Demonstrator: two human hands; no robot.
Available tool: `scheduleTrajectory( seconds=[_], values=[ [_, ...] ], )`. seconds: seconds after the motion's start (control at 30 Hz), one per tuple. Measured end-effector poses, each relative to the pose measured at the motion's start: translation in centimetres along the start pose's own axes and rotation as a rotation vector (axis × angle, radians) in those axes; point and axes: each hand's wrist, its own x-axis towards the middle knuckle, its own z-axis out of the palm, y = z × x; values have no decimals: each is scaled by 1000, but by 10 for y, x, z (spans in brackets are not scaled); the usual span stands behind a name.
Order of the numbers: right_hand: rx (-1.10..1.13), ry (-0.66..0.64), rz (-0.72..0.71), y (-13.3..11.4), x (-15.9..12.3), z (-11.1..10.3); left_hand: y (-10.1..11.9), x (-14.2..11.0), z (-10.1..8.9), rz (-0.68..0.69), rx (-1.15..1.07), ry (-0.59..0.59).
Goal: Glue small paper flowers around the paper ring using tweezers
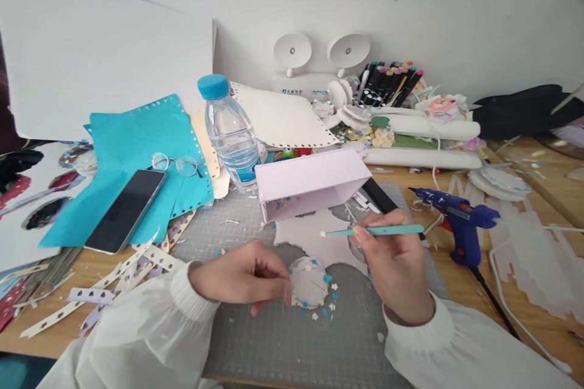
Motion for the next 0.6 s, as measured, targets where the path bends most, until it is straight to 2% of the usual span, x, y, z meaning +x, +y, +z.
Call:
scheduleTrajectory(
  seconds=[0.17,0.33,0.43,0.6],
  values=[
    [142,-167,110,-4,-1,1,-5,8,7,86,-196,-16],
    [191,-341,172,-6,-2,1,-6,13,8,115,-236,30],
    [163,-397,175,-5,-2,1,-5,13,9,120,-231,73],
    [140,-420,171,-6,-3,1,-5,14,9,124,-229,93]
  ],
)
